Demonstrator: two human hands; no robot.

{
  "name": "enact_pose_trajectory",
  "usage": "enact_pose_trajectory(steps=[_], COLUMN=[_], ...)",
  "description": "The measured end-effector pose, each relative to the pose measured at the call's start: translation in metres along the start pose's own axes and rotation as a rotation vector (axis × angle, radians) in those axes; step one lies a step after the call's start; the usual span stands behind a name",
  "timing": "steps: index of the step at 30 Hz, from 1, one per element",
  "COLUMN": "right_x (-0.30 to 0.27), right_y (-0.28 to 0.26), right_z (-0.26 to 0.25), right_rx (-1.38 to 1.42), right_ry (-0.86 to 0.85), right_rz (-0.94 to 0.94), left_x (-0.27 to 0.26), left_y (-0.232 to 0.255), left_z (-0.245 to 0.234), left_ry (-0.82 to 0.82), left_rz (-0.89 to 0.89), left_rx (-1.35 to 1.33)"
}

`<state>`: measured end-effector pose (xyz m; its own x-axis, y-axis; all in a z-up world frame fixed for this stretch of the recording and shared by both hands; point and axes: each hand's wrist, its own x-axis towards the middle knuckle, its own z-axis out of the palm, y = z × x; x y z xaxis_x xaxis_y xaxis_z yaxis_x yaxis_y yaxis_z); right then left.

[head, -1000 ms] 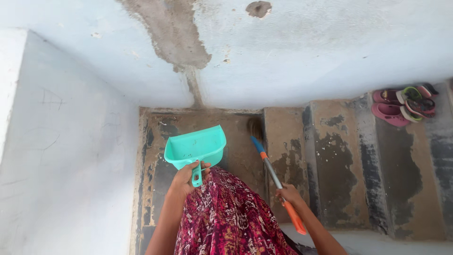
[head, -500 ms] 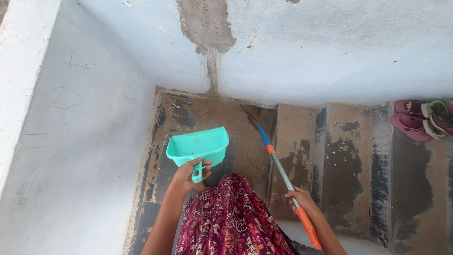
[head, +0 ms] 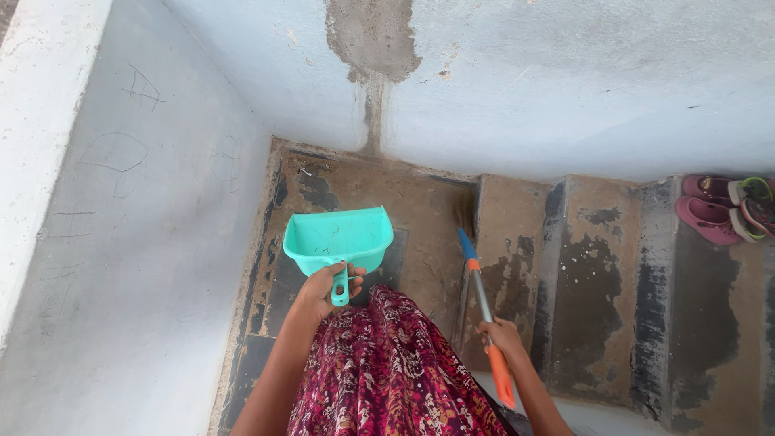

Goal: The person sweeps debris from outdoor concrete stairs into a dustpan using a long-handled broom. The person moves sandals aside by hand, sweeps each step individually, and gathers the dirt into a teal dustpan before carrying it down to the lower landing.

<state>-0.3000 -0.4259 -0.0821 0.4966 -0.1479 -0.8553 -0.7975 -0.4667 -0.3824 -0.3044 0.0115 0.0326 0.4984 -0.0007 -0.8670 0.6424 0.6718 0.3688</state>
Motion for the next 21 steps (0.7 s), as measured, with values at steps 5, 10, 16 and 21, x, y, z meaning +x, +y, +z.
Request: enact_pose_trajectory(steps=[5,10,16,21], right_x=[-0.007,-0.02,0.001,-0.02], right_y=[-0.014,-0.004,-0.033,-0.015], right_z=[0.0,-0.002,0.008,0.006], right_rx=[-0.339,-0.225,-0.711,-0.399], right_ry=[0.071,0.005,0.202,0.114], right_rz=[-0.169,-0.009,-0.272,-0.059], left_x=[0.002,0.003,-0.003,-0.006], left_y=[0.005,0.013,0.023,0.034], left_z=[-0.003,-0.011,-0.012,-0.022], left_ry=[-0.015,-0.02,0.008,-0.008], left_rz=[0.011,0.01,0.011,0.019], left_rx=[-0.024,-0.028,-0.002,0.001])
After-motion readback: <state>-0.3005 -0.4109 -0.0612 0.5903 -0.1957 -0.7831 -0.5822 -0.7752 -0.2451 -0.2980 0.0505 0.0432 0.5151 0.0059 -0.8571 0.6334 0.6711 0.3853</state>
